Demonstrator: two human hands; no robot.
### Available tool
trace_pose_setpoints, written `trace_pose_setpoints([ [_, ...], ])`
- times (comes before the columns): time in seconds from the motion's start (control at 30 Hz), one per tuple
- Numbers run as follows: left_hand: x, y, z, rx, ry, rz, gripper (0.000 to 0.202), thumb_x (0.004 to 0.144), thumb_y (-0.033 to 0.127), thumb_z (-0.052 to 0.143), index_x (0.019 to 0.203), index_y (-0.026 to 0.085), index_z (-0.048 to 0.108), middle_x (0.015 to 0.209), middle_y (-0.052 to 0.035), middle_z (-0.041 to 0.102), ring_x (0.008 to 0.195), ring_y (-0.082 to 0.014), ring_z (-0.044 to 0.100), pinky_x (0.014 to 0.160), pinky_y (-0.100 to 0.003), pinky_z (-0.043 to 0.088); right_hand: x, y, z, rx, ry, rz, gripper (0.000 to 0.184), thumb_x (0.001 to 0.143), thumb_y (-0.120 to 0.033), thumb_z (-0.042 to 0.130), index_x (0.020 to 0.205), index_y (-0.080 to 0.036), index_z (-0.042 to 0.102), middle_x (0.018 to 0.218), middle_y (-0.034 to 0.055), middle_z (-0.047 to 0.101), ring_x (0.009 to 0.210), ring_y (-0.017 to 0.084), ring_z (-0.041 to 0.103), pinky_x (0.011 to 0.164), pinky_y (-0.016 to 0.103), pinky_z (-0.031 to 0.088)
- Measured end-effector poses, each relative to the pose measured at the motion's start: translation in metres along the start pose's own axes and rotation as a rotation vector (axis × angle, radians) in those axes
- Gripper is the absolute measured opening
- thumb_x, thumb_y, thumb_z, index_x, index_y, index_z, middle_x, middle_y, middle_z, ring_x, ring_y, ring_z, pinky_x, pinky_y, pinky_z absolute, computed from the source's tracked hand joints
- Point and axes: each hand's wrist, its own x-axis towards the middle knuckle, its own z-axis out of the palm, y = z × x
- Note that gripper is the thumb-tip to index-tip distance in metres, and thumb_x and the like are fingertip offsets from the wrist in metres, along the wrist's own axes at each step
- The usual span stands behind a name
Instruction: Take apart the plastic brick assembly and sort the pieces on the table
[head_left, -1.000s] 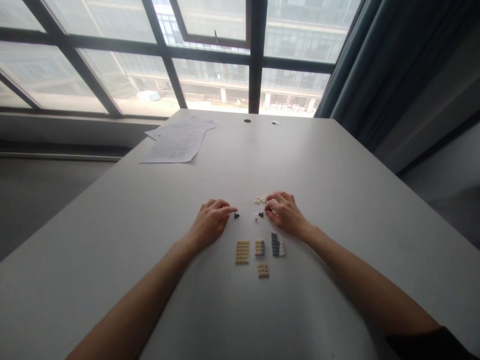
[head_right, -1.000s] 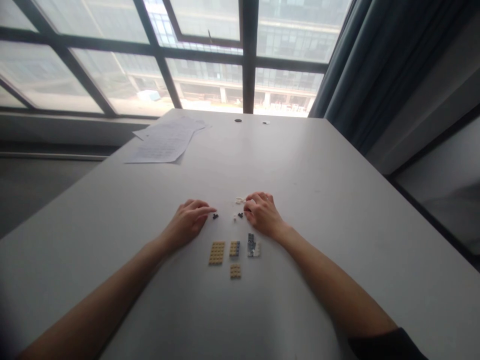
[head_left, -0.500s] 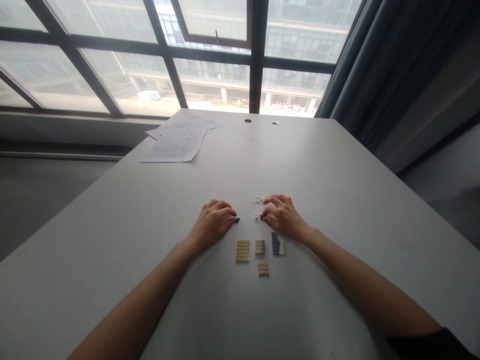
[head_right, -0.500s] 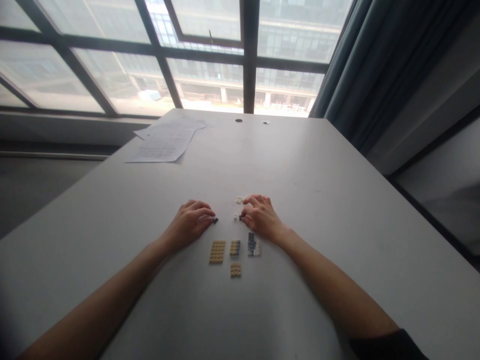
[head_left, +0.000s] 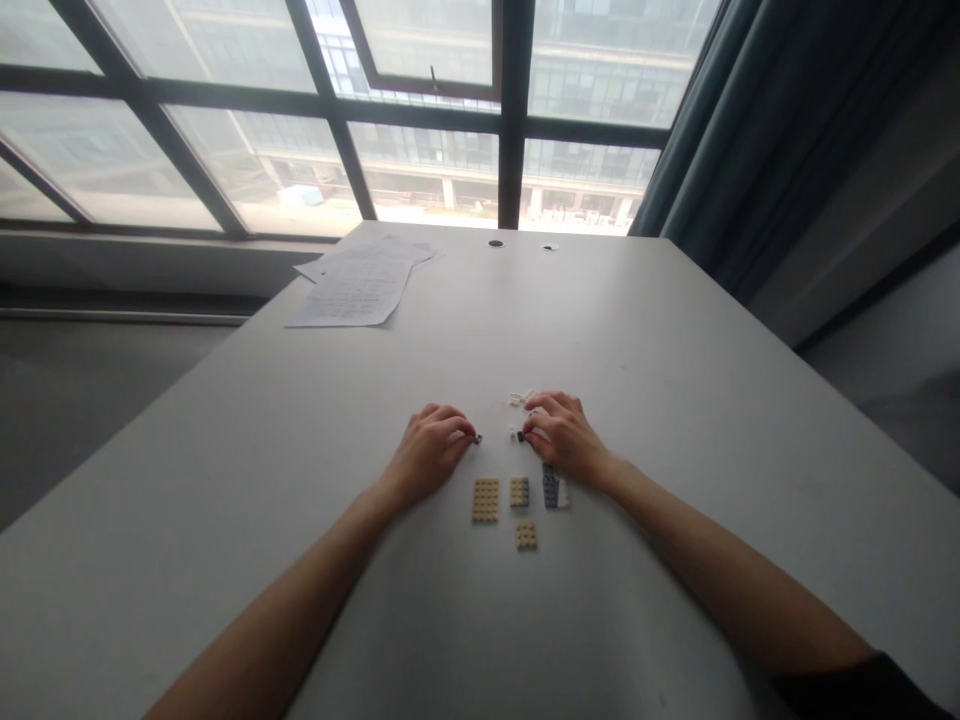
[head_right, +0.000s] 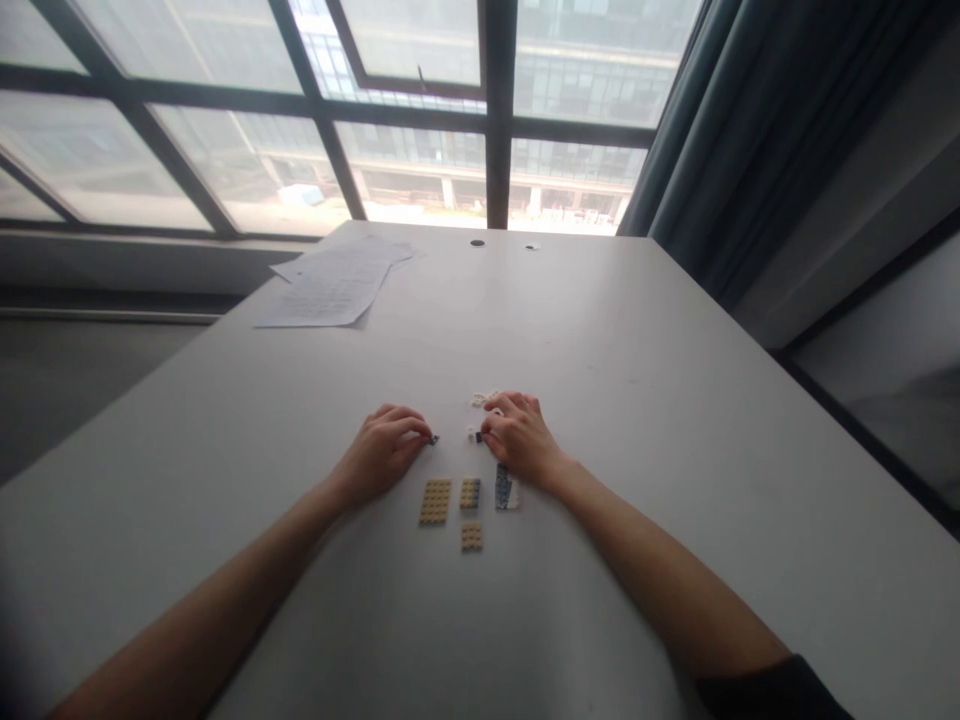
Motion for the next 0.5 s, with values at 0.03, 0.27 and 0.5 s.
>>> trace_pose_setpoints([
  [0.03,0.0,0.002,0.0,-0.085,0.009,-0.035,0.016,0.083,0.03,0.056,0.078,0.022,0.069,0.091,-0.0043,0.067,0.092,-0.0214,0.055,0.088,-0.037,0.038,0.0,-0.001,0.0,0.011,-0.001,0.007,0.006,0.084,-0.019,0.062,0.082,-0.022,0.067,0.115,0.0063,0.06,0.114,0.025,0.046,0.098,0.045,0.03],
  [0.27,-0.002,0.013,0.003,-0.846,0.027,-0.504,0.038,0.07,0.051,0.067,0.085,0.016,0.067,0.079,-0.0039,0.067,0.07,-0.0155,0.056,0.064,-0.026,0.043,0.003,-0.002,-0.009,0.445,0.078,0.324,0.006,0.08,-0.025,0.063,0.078,-0.022,0.067,0.113,0.0056,0.061,0.113,0.024,0.049,0.094,0.042,0.037],
  [0.5,0.004,0.025,0.0,-0.736,0.007,-0.381,0.031,0.074,0.046,0.065,0.083,0.016,0.067,0.081,-0.0043,0.068,0.074,-0.0175,0.058,0.071,-0.032,0.045,-0.011,-0.002,-0.029,0.537,0.099,0.322,0.008,0.082,-0.026,0.061,0.078,-0.021,0.067,0.112,0.006,0.061,0.109,0.022,0.054,0.098,0.041,0.036],
])
